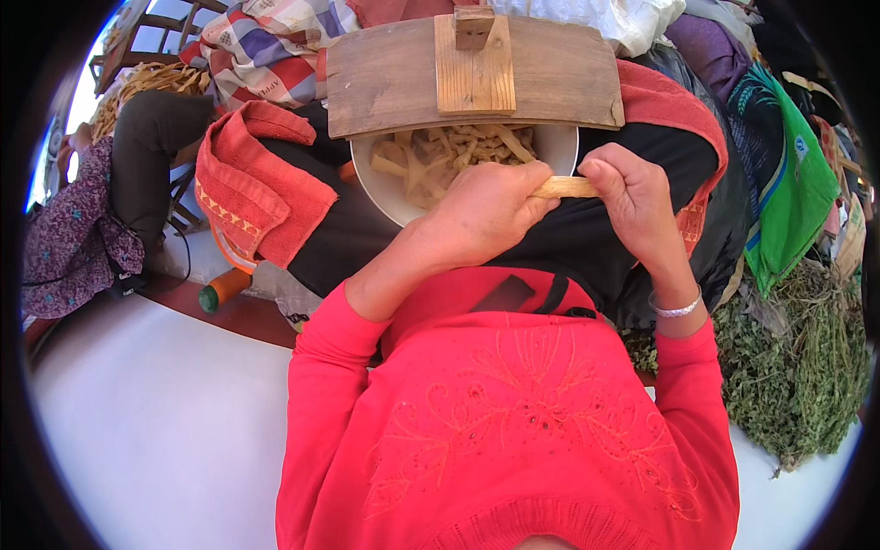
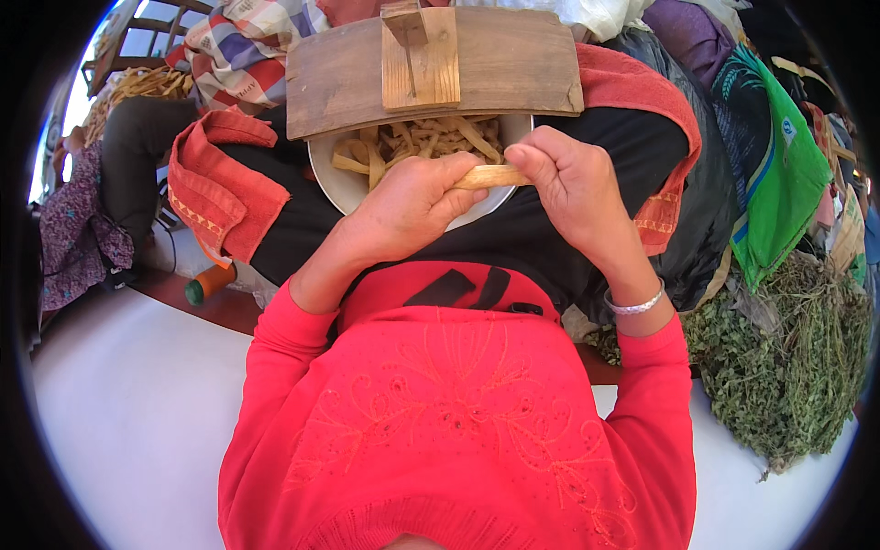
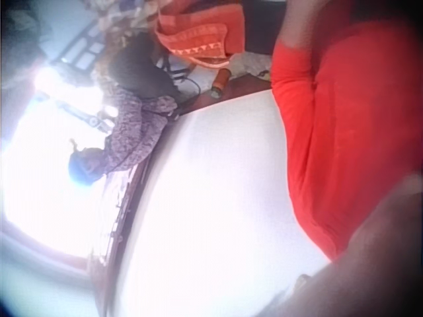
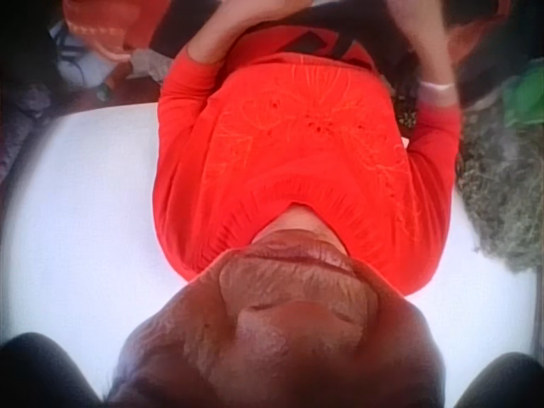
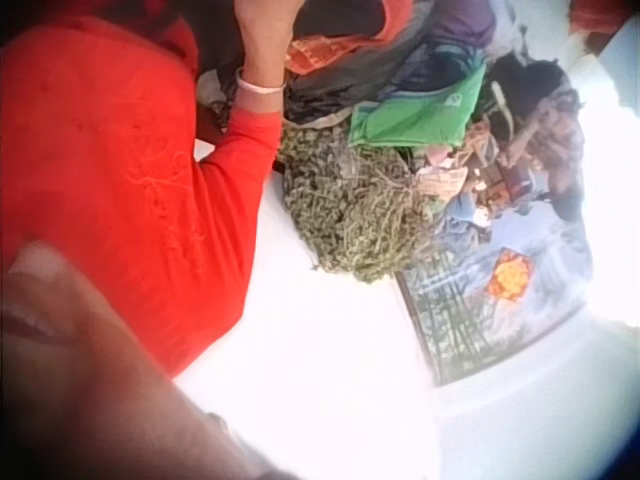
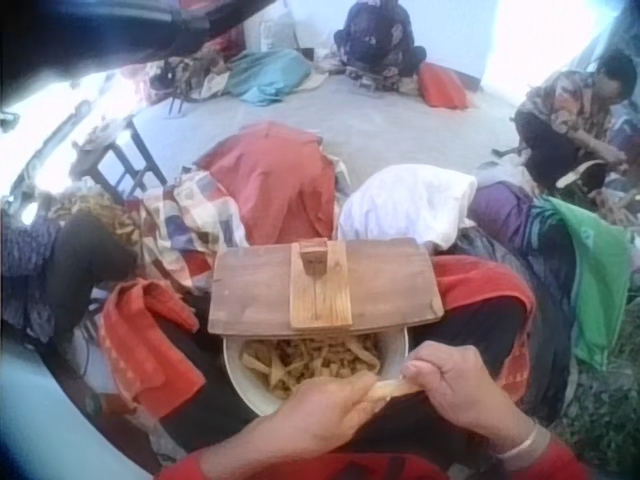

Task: The person shaves thin strips from a light-colored material, likely bamboo or wood, using a small wooden plane held in their lap. They repeatedly draw the material across the blade of the plane, and the resulting strips fall into a bowl beneath it.

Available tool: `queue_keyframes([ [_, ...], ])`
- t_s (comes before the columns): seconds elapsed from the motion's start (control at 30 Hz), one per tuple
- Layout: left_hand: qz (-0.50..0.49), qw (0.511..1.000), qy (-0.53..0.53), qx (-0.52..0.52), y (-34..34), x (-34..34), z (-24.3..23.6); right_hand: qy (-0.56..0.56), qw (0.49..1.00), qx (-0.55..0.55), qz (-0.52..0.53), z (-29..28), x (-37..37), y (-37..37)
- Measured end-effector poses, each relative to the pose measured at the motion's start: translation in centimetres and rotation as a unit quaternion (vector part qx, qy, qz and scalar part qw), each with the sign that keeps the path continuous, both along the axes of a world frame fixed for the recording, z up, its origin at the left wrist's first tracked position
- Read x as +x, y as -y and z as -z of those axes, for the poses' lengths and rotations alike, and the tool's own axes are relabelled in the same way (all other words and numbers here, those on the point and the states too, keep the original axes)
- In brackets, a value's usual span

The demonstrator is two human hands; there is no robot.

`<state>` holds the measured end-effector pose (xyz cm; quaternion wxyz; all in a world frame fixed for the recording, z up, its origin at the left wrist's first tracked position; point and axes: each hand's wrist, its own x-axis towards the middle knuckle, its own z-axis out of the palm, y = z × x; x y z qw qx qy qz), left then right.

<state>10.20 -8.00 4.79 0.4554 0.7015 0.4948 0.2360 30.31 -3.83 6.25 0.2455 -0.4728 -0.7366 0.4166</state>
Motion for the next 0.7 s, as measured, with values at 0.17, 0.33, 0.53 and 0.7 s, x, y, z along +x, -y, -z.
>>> queue_keyframes([
  [0.17,-0.033,0.997,-0.022,0.060,-1.6,-1.8,-0.8,-0.011,0.988,-0.140,-0.066,3.1,-1.1,-0.8],
  [0.33,-0.052,0.985,0.145,-0.075,-4.0,-3.8,0.0,-0.199,0.916,-0.293,-0.186,-1.7,-3.9,2.3],
  [0.53,-0.093,0.854,0.433,-0.274,-3.0,-1.5,0.6,-0.314,0.941,-0.104,0.072,3.9,-6.5,-1.7],
  [0.7,-0.128,0.820,0.468,-0.303,-3.0,-0.6,2.5,0.021,0.969,0.223,0.108,5.1,-6.4,-2.4],
])
